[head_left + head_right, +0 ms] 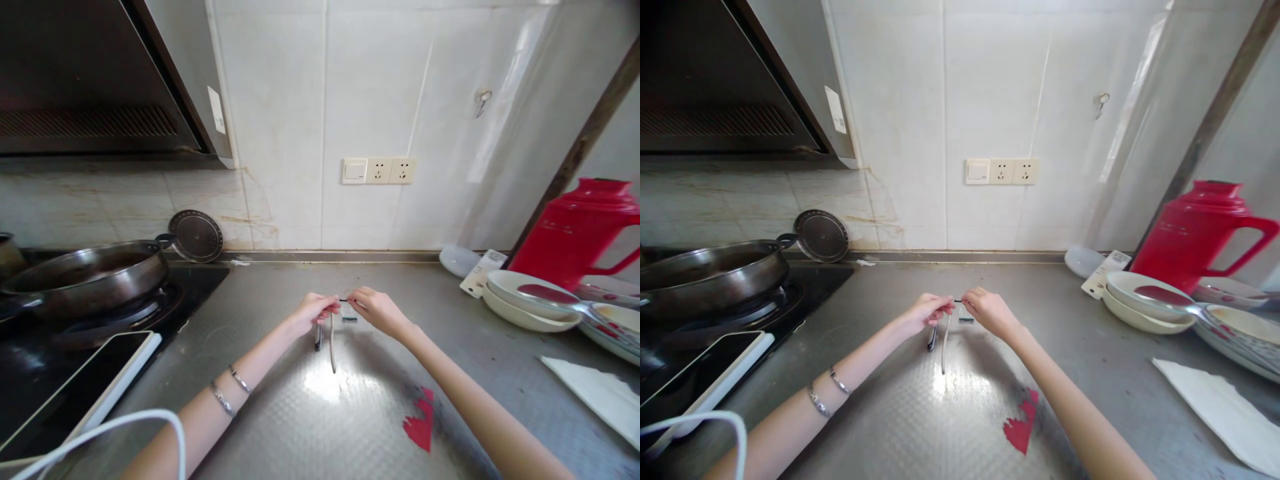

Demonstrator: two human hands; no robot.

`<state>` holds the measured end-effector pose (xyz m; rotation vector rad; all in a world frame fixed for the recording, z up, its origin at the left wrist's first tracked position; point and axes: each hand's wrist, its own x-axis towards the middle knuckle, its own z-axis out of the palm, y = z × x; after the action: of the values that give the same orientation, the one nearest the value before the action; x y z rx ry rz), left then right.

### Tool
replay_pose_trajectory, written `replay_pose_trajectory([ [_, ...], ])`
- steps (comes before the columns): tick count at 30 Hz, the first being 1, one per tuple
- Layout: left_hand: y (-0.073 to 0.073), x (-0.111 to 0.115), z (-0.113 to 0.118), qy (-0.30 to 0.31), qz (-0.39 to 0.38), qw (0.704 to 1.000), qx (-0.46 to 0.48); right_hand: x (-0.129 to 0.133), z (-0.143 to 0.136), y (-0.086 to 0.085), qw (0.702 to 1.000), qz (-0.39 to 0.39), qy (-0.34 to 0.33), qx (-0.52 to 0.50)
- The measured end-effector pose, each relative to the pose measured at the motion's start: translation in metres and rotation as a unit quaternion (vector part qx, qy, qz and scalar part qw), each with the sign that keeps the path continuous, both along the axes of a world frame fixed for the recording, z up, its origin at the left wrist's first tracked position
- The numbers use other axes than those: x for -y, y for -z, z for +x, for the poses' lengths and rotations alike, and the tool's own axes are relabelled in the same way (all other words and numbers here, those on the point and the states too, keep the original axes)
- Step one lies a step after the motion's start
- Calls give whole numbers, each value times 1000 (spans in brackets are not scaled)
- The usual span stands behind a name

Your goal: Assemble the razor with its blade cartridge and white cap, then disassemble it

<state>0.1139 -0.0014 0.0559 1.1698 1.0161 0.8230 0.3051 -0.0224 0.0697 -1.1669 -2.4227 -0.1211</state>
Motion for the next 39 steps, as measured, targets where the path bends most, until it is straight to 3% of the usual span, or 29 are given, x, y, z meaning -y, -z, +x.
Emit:
replay_pose_trajectory([
  [5,-2,-1,2,23,-63,997,40,9,-1,-5,998,34,-27,46],
  [9,-3,-1,2,22,-66,997,29,9,0,-1,998,22,-51,17],
  [12,-5,3,1,27,-23,999,-3,4,2,3,994,-25,-65,-80],
  [16,-7,8,-1,36,76,993,-82,-8,6,5,966,-137,-47,-215],
  [21,-1,6,-2,48,156,974,-155,-21,10,0,942,-258,-59,-206],
  [25,5,3,-1,50,193,961,-189,-24,7,-3,935,-301,-63,-180],
  [31,5,2,1,30,205,957,-203,-29,5,-5,942,-295,-68,-143],
  [39,8,-3,-10,-60,224,959,-166,-53,10,2,982,-190,-9,-14],
])
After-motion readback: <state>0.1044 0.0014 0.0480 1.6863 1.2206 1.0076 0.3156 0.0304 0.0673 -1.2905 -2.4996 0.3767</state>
